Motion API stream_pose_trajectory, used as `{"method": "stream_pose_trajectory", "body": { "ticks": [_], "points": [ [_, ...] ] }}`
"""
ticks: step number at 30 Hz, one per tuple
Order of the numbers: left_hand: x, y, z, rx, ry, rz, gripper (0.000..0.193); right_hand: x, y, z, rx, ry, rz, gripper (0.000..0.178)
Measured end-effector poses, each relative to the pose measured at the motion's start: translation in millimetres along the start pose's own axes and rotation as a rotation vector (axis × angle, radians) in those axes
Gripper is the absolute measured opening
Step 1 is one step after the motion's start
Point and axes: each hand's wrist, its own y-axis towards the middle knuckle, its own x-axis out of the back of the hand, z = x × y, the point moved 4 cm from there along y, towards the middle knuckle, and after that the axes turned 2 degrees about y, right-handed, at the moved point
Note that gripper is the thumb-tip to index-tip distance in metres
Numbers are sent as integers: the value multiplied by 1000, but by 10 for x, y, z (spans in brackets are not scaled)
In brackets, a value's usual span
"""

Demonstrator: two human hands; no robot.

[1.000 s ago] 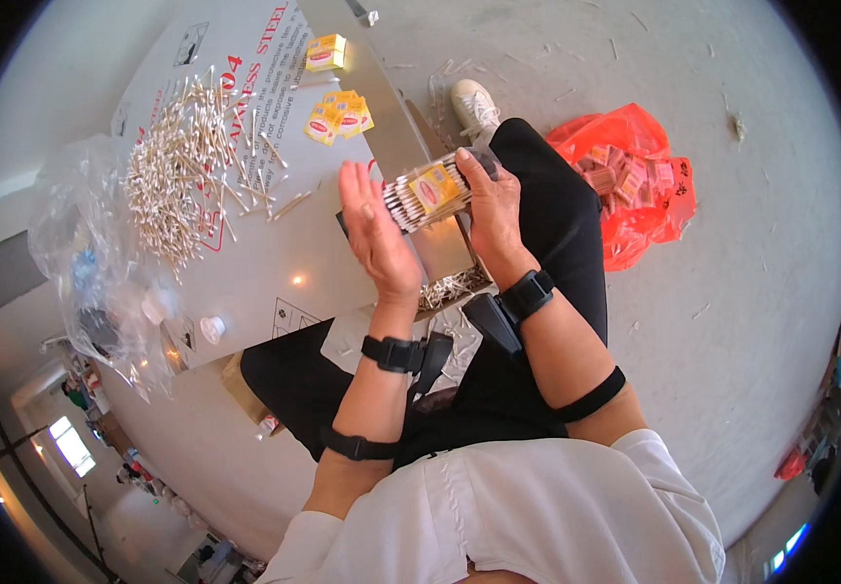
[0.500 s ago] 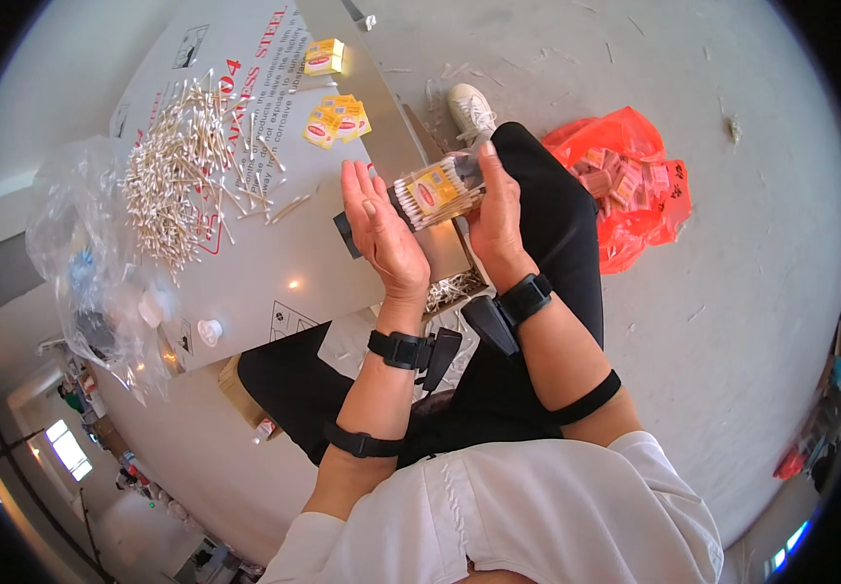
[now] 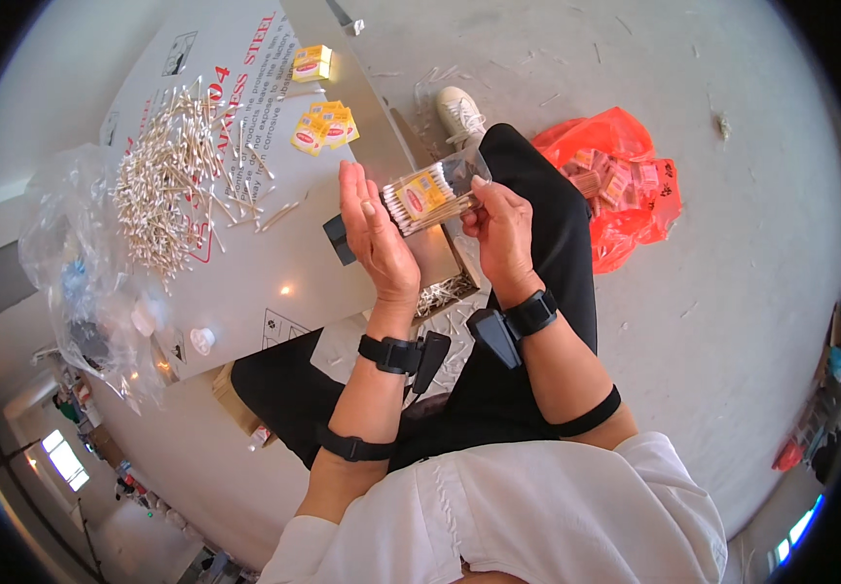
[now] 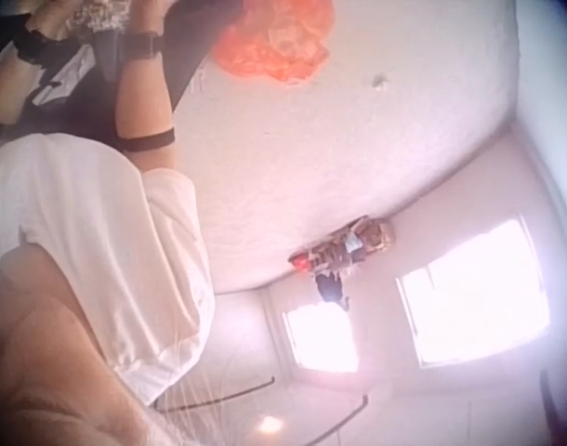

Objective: Packaging loose cotton swabs into small plastic bags and sealing them with stickers.

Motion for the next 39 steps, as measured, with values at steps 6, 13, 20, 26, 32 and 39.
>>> {"method": "stream_pose_trajectory", "body": {
  "ticks": [6, 13, 20, 26, 32, 39],
  "points": [
    [-37, -4, 6, 16, -70, 8, 71, 57, 33, 34, 83, 21, 28, 18],
    [-149, -72, 14, 3, -32, 32, 71, 72, 57, -14, 46, -27, 76, 17],
    [-105, -90, 18, -36, 0, -26, 69, -141, 180, 18, -62, 183, 80, 19],
    [-140, -81, 15, -3, -30, 44, 71, -222, 275, -62, 133, -78, 147, 32],
    [-179, -79, -16, -28, -49, 46, 73, -262, 220, -46, 126, -119, 103, 28],
    [-164, -73, -1, -41, 31, 103, 76, -230, 240, -69, 233, -246, 103, 34]
  ]
}}
